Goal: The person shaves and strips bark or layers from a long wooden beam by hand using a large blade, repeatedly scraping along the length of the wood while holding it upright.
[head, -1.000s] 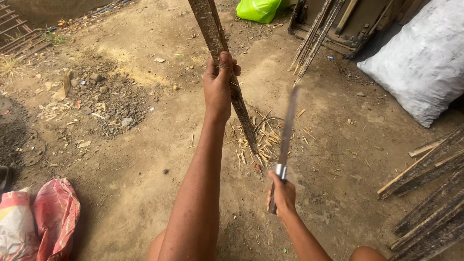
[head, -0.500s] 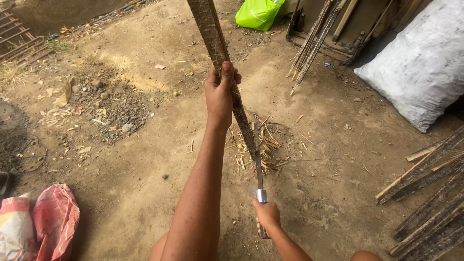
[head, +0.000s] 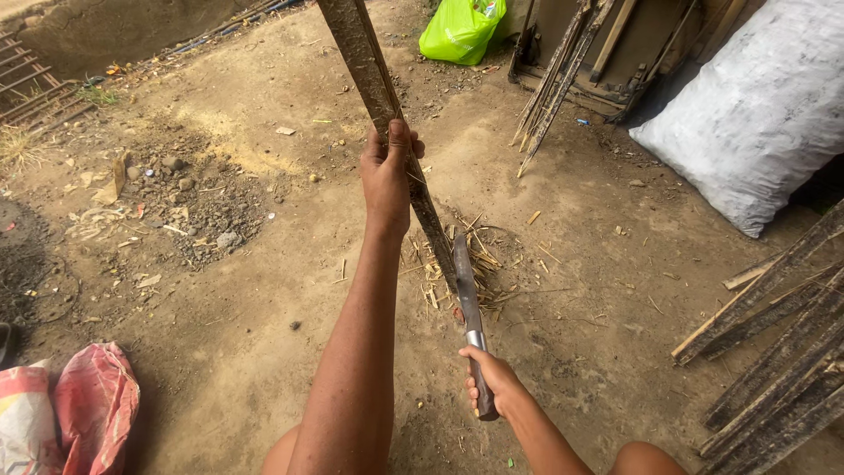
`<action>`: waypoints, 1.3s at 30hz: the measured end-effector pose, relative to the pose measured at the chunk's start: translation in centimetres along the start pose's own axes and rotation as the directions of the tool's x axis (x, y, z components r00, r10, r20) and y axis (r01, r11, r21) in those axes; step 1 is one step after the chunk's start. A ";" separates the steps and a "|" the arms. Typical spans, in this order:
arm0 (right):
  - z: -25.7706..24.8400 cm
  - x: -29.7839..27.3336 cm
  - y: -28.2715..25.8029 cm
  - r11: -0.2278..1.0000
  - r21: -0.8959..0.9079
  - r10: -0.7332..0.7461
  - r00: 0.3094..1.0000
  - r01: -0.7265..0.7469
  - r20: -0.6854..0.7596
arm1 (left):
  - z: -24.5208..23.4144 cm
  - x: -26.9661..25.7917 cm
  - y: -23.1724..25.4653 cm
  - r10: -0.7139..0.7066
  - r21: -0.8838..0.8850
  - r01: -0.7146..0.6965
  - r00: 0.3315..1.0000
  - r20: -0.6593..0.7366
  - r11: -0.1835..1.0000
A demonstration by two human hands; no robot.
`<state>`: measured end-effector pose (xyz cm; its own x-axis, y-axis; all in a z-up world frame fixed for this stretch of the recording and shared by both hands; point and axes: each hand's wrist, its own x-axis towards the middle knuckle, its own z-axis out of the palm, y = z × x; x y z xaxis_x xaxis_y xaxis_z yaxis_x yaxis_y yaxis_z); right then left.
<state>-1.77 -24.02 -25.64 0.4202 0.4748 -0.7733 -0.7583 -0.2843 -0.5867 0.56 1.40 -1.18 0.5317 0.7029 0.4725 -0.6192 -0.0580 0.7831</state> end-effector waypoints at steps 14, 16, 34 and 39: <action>1.9 3.6 5.1 0.925 -0.321 -0.301 0.910 0.205 -0.285 | -0.2 -0.4 0.4 0.024 -0.046 -0.024 1.000 0.000 0.999; -0.1 3.5 6.4 0.947 -0.319 -0.127 0.950 0.031 -0.286 | 0.2 0.1 0.2 0.010 -0.020 -0.010 1.000 0.000 1.000; 3.1 1.3 -2.2 0.806 -0.017 -0.570 0.768 0.592 -0.293 | -2.5 1.5 -0.4 -0.023 -0.078 0.023 1.000 -0.008 0.997; 3.2 4.0 7.1 0.953 -0.265 -0.232 0.919 0.149 -0.319 | -3.0 1.3 -0.3 0.006 -0.120 -0.013 0.998 -0.058 0.993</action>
<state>-7.03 -21.46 -32.12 0.7210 0.2369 -0.6511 -0.5279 -0.4207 -0.7377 -0.31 4.47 -1.97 0.4937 0.7425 0.4528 -0.6906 0.0182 0.7230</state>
